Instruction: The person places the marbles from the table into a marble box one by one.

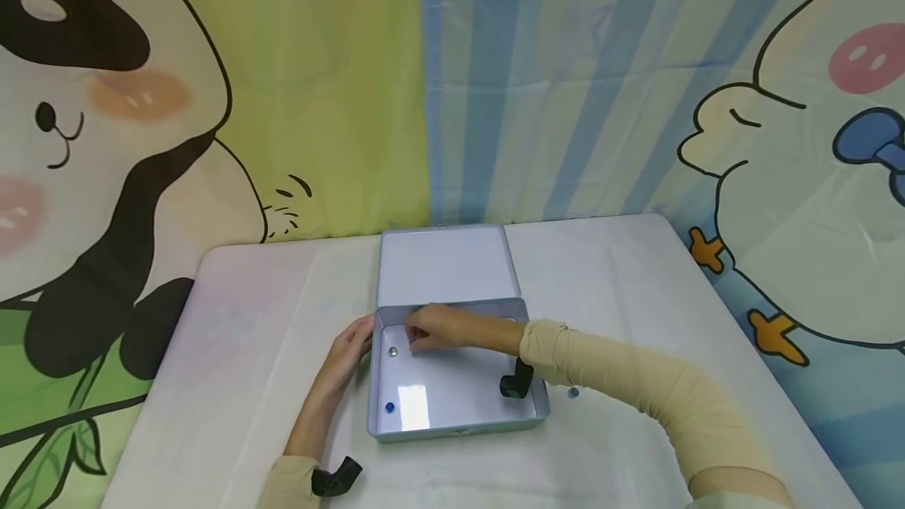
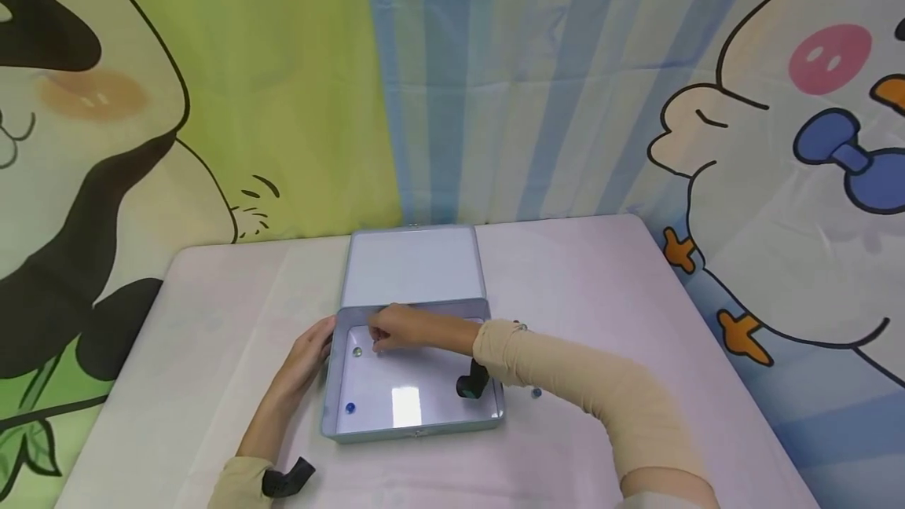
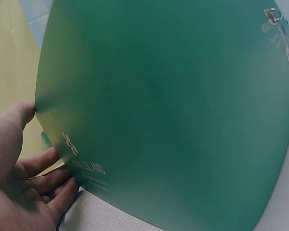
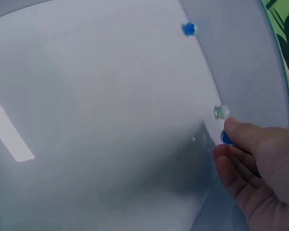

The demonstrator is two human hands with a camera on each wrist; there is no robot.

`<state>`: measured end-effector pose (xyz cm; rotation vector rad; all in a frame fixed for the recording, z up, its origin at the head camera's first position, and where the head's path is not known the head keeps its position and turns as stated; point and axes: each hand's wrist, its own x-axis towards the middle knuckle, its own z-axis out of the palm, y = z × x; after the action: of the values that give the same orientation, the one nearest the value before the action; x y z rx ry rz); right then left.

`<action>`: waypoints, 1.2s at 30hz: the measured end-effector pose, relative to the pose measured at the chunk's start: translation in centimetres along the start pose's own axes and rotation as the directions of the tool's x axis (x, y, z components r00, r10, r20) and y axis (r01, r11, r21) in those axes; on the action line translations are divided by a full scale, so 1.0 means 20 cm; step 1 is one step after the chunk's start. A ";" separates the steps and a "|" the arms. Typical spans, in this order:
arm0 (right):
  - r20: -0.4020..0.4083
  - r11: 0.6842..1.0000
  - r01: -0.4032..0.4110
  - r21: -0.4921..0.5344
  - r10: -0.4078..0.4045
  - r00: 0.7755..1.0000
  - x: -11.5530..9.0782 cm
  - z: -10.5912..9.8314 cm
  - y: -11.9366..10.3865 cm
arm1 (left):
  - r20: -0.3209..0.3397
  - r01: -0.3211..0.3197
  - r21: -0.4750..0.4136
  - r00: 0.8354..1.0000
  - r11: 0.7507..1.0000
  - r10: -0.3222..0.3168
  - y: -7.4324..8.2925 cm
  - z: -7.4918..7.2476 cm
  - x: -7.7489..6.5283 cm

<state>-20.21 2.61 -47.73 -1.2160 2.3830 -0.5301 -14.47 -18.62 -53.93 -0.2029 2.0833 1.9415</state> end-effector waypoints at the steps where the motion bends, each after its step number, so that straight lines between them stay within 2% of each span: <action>1: 0.007 1.000 -0.005 -0.004 0.005 1.000 0.02 0.01 0.00 | 0.002 -0.002 -0.002 1.000 1.000 0.002 0.00 0.00 0.00; 7: 0.018 1.000 -0.020 0.007 0.020 1.000 0.06 0.06 0.01 | -0.010 -0.013 -0.003 1.000 1.000 0.013 0.00 0.00 0.00; 16: -0.005 0.999 -0.012 0.031 0.012 1.000 0.08 0.08 0.02 | -0.016 -0.005 0.006 1.000 1.000 0.005 0.01 0.00 0.00; 22: -0.029 0.998 -0.059 0.032 0.060 0.998 0.02 0.05 -0.01 | -0.011 -0.006 -0.005 1.000 1.000 0.006 0.00 0.01 0.00; 27: -0.101 0.980 -0.017 0.198 0.037 0.994 -0.16 -0.08 -0.05 | -0.022 -0.001 -0.004 1.000 1.000 0.001 0.00 0.03 0.02; 31: -0.170 0.940 0.011 0.340 0.050 0.984 -0.43 -0.15 -0.12 | -0.027 -0.003 0.001 1.000 1.000 0.003 0.00 0.03 0.02; 33: -0.224 0.908 0.028 0.417 0.073 0.972 -0.60 -0.15 -0.14 | -0.017 -0.004 0.005 1.000 1.000 0.004 -0.01 0.02 0.01; 36: -0.348 0.871 0.059 0.489 0.132 0.928 -0.82 -0.12 -0.13 | -0.004 -0.012 0.006 1.000 1.000 0.012 0.00 0.00 0.00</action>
<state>-10.90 15.08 -41.39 -0.8893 2.3297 -1.3679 -14.55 -18.70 -54.00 -0.1933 2.0966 1.9433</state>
